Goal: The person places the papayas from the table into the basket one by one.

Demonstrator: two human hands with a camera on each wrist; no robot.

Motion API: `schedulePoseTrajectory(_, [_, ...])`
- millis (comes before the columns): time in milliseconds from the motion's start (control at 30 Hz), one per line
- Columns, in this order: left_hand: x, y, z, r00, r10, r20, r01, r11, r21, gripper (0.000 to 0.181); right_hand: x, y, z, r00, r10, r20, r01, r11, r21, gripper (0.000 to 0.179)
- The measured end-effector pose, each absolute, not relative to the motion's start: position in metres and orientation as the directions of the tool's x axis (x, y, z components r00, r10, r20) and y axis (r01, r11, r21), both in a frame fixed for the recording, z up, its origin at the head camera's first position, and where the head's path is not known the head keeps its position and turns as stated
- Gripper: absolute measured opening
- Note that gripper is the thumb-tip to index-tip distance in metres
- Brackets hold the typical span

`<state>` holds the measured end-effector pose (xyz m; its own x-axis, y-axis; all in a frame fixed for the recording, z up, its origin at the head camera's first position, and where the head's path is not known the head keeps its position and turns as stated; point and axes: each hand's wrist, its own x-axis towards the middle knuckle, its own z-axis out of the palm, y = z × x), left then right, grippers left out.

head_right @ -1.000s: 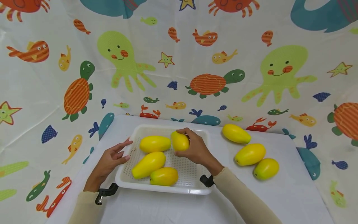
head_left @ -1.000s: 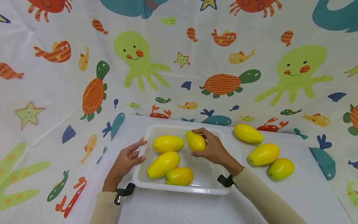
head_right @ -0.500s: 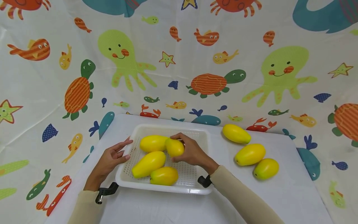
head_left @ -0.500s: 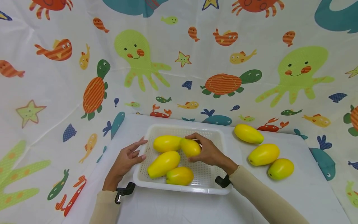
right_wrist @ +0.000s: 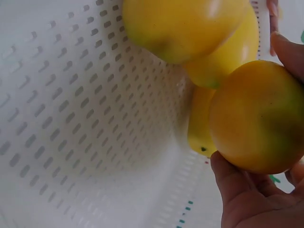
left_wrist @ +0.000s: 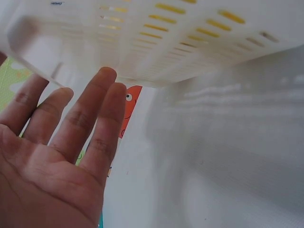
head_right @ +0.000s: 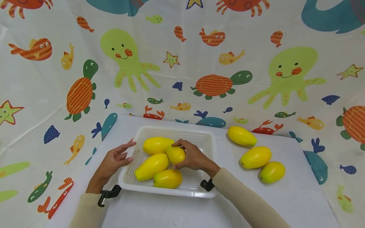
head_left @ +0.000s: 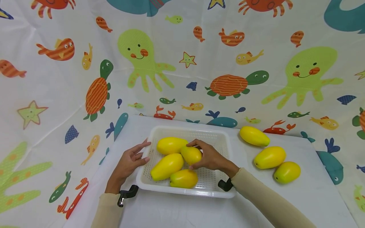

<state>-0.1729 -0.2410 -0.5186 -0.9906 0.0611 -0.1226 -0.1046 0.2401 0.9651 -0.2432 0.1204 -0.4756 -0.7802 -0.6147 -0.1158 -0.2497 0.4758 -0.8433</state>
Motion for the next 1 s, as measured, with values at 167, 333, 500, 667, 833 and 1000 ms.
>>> schedulePoseTrajectory(167, [-0.173,-0.241,-0.519,-0.990,0.065,-0.122,-0.103,0.234,0.967,0.064,-0.244,0.120,-0.479,-0.781,-0.612,-0.123,-0.242,0.479,-0.844,0.076])
schedulePoseTrajectory(333, [-0.173,-0.241,-0.518,-0.989,0.069,-0.128,-0.110,0.225,0.968,0.064,-0.245,0.120,-0.484,-0.776,-0.619,-0.123,-0.239,0.470,-0.850,0.079])
schedulePoseTrajectory(500, [-0.173,-0.240,-0.518,-0.989,0.063,-0.136,-0.117,0.238,0.964,0.065,-0.246,0.119,-0.487,-0.775,-0.617,-0.134,-0.235,0.478,-0.846,0.082])
schedulePoseTrajectory(667, [-0.172,-0.240,-0.517,-0.989,0.059,-0.137,-0.120,0.230,0.966,0.065,-0.245,0.116,-0.487,-0.771,-0.622,-0.136,-0.248,0.490,-0.836,0.083])
schedulePoseTrajectory(833, [-0.172,-0.240,-0.516,-0.989,0.057,-0.135,-0.118,0.240,0.964,0.065,-0.243,0.114,-0.486,-0.770,-0.618,-0.157,-0.239,0.508,-0.828,0.083])
schedulePoseTrajectory(1000, [-0.172,-0.240,-0.516,-0.990,0.062,-0.127,-0.108,0.252,0.962,0.065,-0.244,0.114,-0.488,-0.770,-0.607,-0.198,-0.196,0.521,-0.831,0.081])
